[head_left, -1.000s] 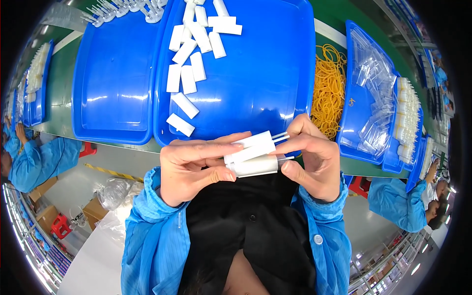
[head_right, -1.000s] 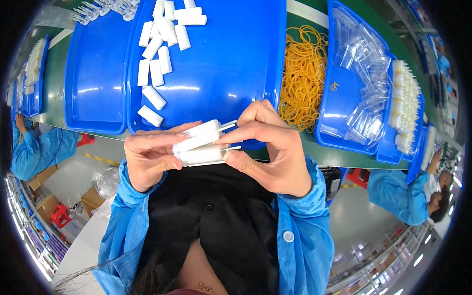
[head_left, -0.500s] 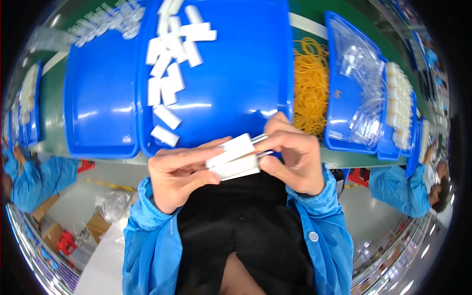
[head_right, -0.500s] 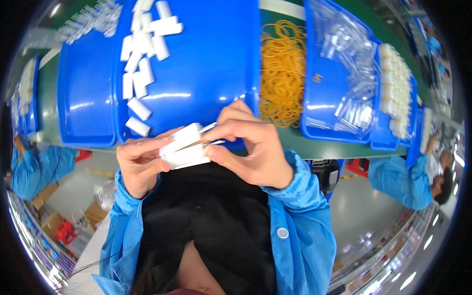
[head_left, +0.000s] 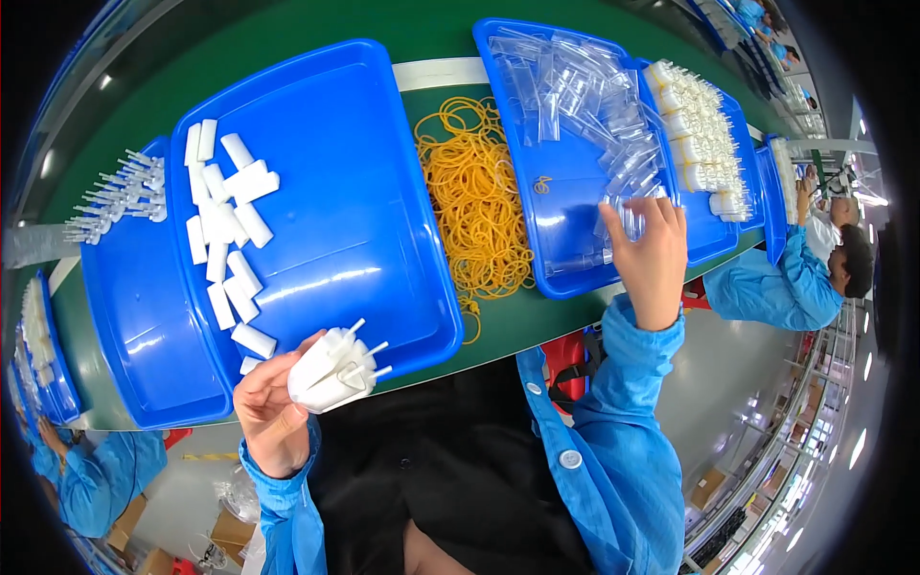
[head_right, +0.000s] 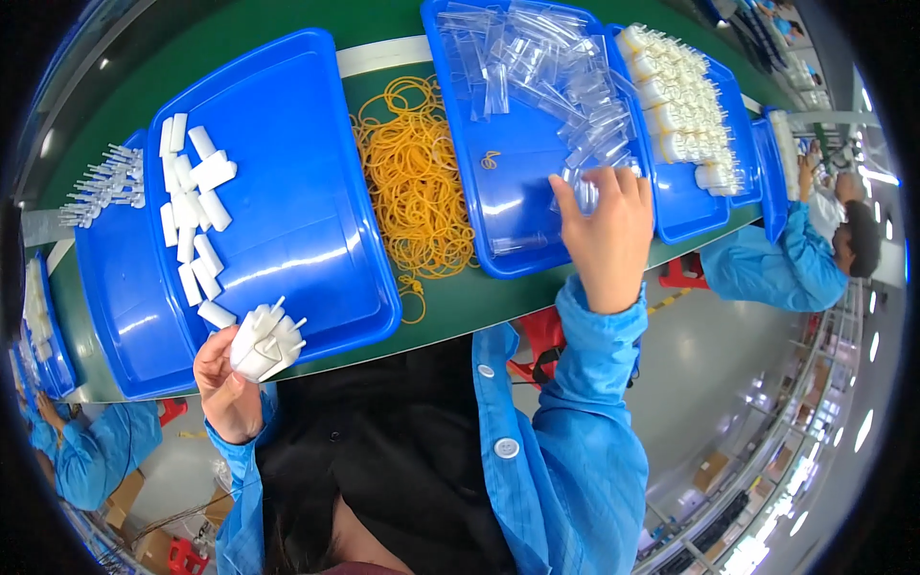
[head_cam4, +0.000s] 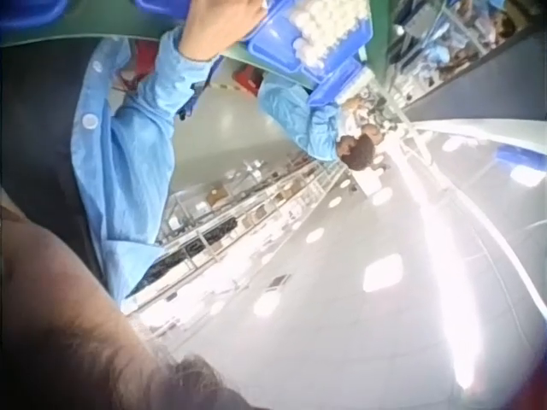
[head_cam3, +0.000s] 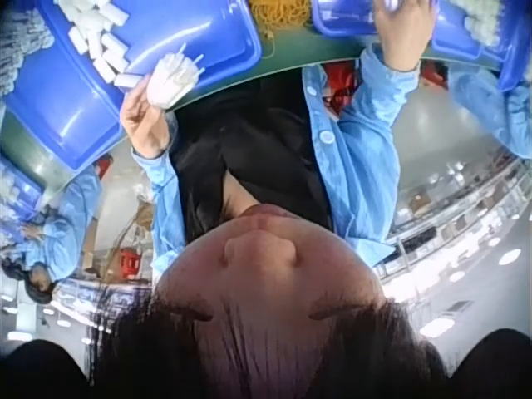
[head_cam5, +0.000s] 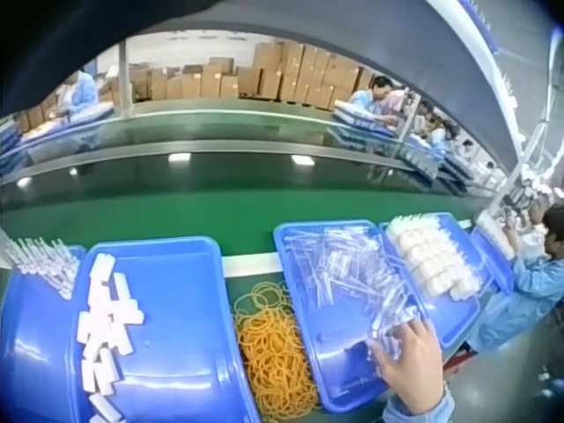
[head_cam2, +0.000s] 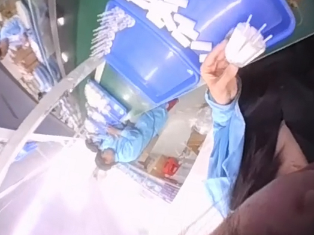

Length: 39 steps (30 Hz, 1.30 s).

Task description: The person assembles components at a workstation by fitting white sleeves onto the prongs of a base, sliding clear plastic caps over them, securing the bundle with a rubber band, and placing the finished unit onto a tray.

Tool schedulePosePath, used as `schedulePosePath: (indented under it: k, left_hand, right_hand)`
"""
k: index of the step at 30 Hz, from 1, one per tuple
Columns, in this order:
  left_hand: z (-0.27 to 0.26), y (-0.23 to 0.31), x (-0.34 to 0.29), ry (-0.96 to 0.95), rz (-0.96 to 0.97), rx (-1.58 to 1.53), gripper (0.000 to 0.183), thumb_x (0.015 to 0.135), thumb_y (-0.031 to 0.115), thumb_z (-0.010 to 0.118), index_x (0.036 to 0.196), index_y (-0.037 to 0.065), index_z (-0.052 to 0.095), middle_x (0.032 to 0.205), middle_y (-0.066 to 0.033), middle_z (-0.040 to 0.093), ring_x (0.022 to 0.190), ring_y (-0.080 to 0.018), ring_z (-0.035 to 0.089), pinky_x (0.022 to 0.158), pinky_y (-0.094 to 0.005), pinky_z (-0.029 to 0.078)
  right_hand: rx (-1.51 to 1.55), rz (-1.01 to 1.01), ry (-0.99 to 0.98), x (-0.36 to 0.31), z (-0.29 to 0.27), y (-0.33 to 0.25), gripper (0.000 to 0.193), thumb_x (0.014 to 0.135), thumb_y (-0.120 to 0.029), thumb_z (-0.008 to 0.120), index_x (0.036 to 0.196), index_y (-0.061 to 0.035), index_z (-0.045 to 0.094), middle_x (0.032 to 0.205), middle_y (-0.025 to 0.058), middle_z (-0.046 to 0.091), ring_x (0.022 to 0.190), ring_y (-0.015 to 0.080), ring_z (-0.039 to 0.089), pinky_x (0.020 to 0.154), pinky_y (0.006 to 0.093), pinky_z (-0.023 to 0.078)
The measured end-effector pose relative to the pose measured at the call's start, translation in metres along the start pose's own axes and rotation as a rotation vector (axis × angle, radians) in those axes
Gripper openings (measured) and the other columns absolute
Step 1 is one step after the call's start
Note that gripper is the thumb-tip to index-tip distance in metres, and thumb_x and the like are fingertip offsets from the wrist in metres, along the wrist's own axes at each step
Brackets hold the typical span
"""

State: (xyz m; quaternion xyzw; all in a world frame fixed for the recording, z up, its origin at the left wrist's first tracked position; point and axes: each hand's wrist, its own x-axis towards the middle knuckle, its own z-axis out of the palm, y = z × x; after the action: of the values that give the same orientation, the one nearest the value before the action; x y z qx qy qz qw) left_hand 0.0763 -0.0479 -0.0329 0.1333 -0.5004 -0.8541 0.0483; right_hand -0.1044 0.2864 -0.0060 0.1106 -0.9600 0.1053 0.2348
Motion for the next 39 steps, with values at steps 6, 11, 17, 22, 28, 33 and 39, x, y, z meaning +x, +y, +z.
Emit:
schedulePosePath:
  k: [6, 11, 17, 22, 28, 33, 39]
  left_hand:
    - [0.018, 0.0, 0.01, 0.048, -0.056, -0.139, 0.045, 0.073, 0.001, 0.062, 0.115, -0.011, 0.05, 0.109, -0.0216, 0.06, 0.102, -0.0269, 0.059, 0.093, -0.0347, 0.042]
    - [0.021, 0.003, 0.013, 0.037, -0.121, -0.114, 0.043, 0.076, -0.001, 0.06, 0.117, -0.01, 0.049, 0.108, -0.0218, 0.06, 0.1, -0.0271, 0.06, 0.089, -0.0345, 0.046]
    - [0.021, 0.004, 0.01, -0.03, -0.065, -0.118, 0.04, 0.079, -0.001, 0.06, 0.117, -0.006, 0.05, 0.113, -0.0231, 0.057, 0.102, -0.032, 0.059, 0.083, -0.0415, 0.052]
    - [0.015, 0.002, 0.009, -0.119, 0.037, -0.061, 0.037, 0.076, -0.005, 0.063, 0.112, -0.004, 0.054, 0.117, -0.0275, 0.053, 0.111, -0.0326, 0.053, 0.091, -0.0424, 0.046]
    - [0.01, 0.001, -0.001, -0.109, 0.105, -0.01, 0.036, 0.074, -0.009, 0.064, 0.108, -0.005, 0.055, 0.117, -0.0305, 0.05, 0.11, -0.0349, 0.053, 0.087, -0.0416, 0.05]
    - [0.005, 0.003, -0.006, -0.123, 0.182, 0.042, 0.038, 0.071, -0.009, 0.067, 0.107, -0.006, 0.056, 0.118, -0.0296, 0.05, 0.11, -0.0336, 0.053, 0.085, -0.0408, 0.051]
    - [0.004, 0.005, -0.008, -0.103, 0.279, 0.247, 0.037, 0.068, -0.008, 0.071, 0.103, -0.004, 0.06, 0.116, -0.027, 0.053, 0.109, -0.0324, 0.054, 0.085, -0.0389, 0.051]
  right_hand:
    - [-0.171, 0.021, -0.085, -0.011, 0.016, 0.003, 0.024, 0.067, -0.021, 0.074, 0.07, -0.003, 0.058, 0.078, 0.0106, 0.057, 0.079, 0.0305, 0.051, 0.069, 0.0401, 0.04]
    - [-0.05, -0.033, -0.047, -0.013, 0.028, -0.003, 0.016, 0.07, -0.015, 0.07, 0.075, -0.0047, 0.059, 0.073, 0.0104, 0.058, 0.074, 0.0296, 0.054, 0.067, 0.0392, 0.042]
    - [0.306, 0.206, 0.035, -0.008, 0.013, -0.012, 0.012, 0.083, -0.01, 0.062, 0.093, -0.0046, 0.06, 0.073, 0.0037, 0.061, 0.063, 0.0084, 0.054, 0.055, 0.0208, 0.042]
    - [0.75, 0.26, -0.031, -0.012, -0.02, -0.068, 0.014, 0.088, -0.009, 0.055, 0.098, 0.0, 0.059, 0.08, 0.0016, 0.058, 0.063, 0.0036, 0.046, 0.055, 0.0166, 0.034]
    - [1.488, 0.241, -0.417, -0.036, -0.02, -0.128, 0.014, 0.086, -0.005, 0.055, 0.097, 0.0044, 0.058, 0.082, 0.0049, 0.057, 0.069, 0.0068, 0.048, 0.063, 0.0192, 0.038]
    - [1.59, 0.224, -0.624, -0.042, -0.01, -0.146, 0.014, 0.089, -0.008, 0.054, 0.096, 0.0034, 0.059, 0.085, 0.0059, 0.056, 0.073, 0.0064, 0.047, 0.066, 0.0189, 0.038]
    - [1.488, 0.141, -0.721, -0.044, -0.009, -0.153, 0.013, 0.089, -0.009, 0.056, 0.095, 0.002, 0.06, 0.086, 0.0041, 0.057, 0.069, 0.0038, 0.047, 0.06, 0.0174, 0.037]
